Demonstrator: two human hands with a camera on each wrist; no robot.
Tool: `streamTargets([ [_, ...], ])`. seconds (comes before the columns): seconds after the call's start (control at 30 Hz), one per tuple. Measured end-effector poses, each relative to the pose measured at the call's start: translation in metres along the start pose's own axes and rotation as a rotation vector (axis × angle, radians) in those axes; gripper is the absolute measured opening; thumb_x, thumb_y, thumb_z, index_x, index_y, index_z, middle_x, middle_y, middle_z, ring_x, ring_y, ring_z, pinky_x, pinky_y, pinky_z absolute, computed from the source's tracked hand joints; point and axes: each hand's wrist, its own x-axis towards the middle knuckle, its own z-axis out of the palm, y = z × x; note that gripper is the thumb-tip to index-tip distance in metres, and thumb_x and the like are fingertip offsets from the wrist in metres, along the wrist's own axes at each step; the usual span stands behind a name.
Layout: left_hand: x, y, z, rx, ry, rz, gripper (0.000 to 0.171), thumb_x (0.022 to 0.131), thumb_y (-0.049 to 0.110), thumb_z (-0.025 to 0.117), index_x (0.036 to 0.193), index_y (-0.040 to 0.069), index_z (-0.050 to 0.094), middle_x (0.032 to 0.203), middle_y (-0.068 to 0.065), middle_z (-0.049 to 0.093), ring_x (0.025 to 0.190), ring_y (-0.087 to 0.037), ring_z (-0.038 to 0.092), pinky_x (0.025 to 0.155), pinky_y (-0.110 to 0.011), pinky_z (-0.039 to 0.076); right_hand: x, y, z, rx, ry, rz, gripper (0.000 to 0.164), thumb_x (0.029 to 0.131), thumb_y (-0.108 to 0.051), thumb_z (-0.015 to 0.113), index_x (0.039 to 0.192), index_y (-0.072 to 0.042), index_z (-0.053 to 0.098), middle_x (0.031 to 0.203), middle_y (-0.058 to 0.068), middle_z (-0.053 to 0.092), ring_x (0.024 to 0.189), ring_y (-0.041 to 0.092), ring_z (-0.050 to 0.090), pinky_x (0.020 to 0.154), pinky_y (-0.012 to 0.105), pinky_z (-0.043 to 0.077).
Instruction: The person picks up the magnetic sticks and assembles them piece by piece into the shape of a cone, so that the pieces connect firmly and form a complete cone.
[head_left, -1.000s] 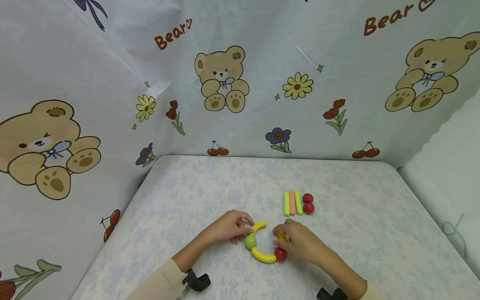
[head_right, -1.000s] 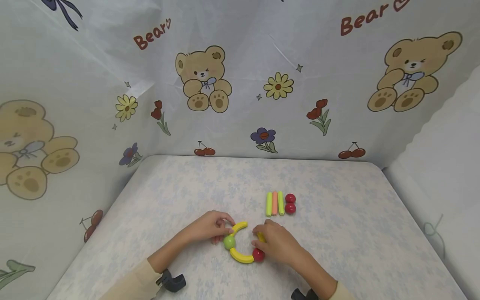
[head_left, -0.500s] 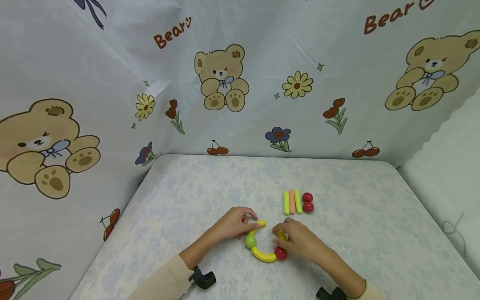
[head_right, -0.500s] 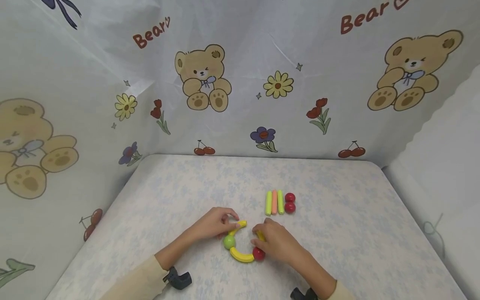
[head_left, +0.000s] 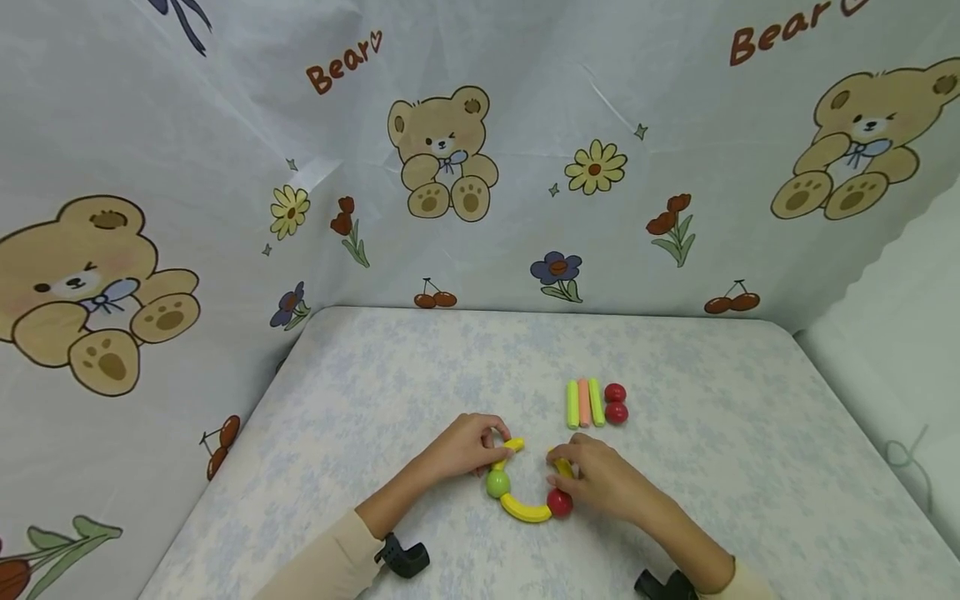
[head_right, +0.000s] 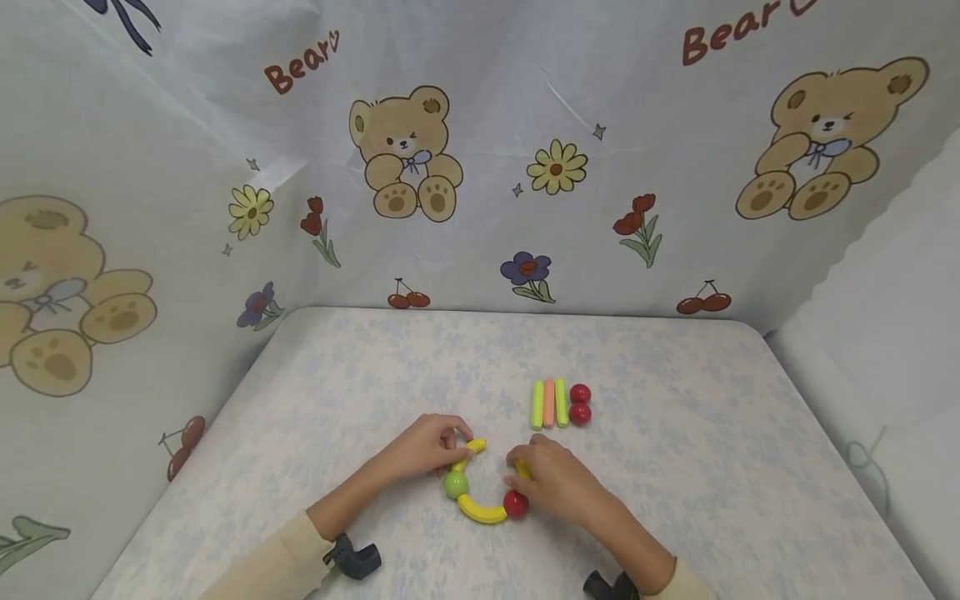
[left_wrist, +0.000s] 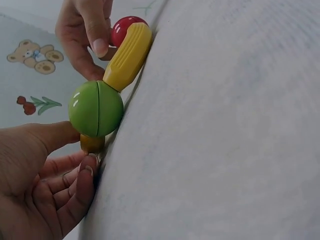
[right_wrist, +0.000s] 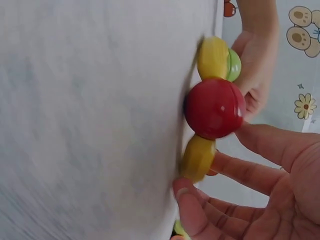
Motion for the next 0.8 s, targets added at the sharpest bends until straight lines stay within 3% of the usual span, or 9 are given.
streamTargets([
  [0.17,-0.001,-0.002,-0.002,-0.053,0.012,-0.013,0.015,0.094,0.029,0.076,0.102,0.017,0.071,0.061,-0.001,0.064,0.043,-0.015,0.057,0.042,-0.026,0.049,0.003,0.001,-0.012,0.013,-0.046,-0.055,0.031,0.093,-0.024,0.076,0.116,-0.005,0.075,0.093,0.001,0.065,0.066,0.009,0.050,0.053,0.023,0.044],
  [0.27,0.000,-0.004,-0.003,-0.072,0.008,-0.014,0.017,0.093,0.030,0.077,0.102,0.017,0.072,0.061,-0.002,0.064,0.043,-0.014,0.057,0.042,-0.027,0.050,0.005,0.002,-0.024,0.042,-0.034,-0.034,0.030,0.092,-0.022,0.076,0.115,-0.003,0.075,0.091,-0.001,0.067,0.066,0.008,0.053,0.055,0.022,0.048],
  [0.5,0.001,-0.010,-0.002,-0.136,-0.005,-0.013,0.020,0.091,0.029,0.080,0.104,0.017,0.073,0.061,-0.002,0.063,0.041,-0.014,0.057,0.041,-0.030,0.052,0.010,0.020,-0.056,-0.027,0.099,-0.053,0.026,0.092,-0.016,0.077,0.113,-0.003,0.073,0.090,-0.005,0.066,0.076,0.009,0.057,0.061,0.022,0.052],
  [0.67,0.001,-0.013,-0.002,-0.170,-0.014,0.005,0.021,0.091,0.029,0.080,0.107,0.017,0.074,0.060,-0.002,0.062,0.041,-0.014,0.055,0.040,-0.030,0.051,0.012,0.041,-0.068,-0.121,0.227,-0.050,0.022,0.090,-0.015,0.079,0.109,-0.004,0.075,0.078,-0.007,0.061,0.069,0.010,0.053,0.057,0.024,0.047],
  [0.8,0.001,-0.016,-0.001,-0.167,0.006,0.030,0.020,0.091,0.029,0.079,0.107,0.019,0.075,0.059,-0.001,0.061,0.039,-0.013,0.052,0.038,-0.029,0.048,0.014,0.055,-0.077,-0.136,0.272,-0.024,0.025,0.089,-0.015,0.080,0.111,-0.003,0.075,0.081,-0.006,0.064,0.071,0.011,0.054,0.055,0.024,0.047],
])
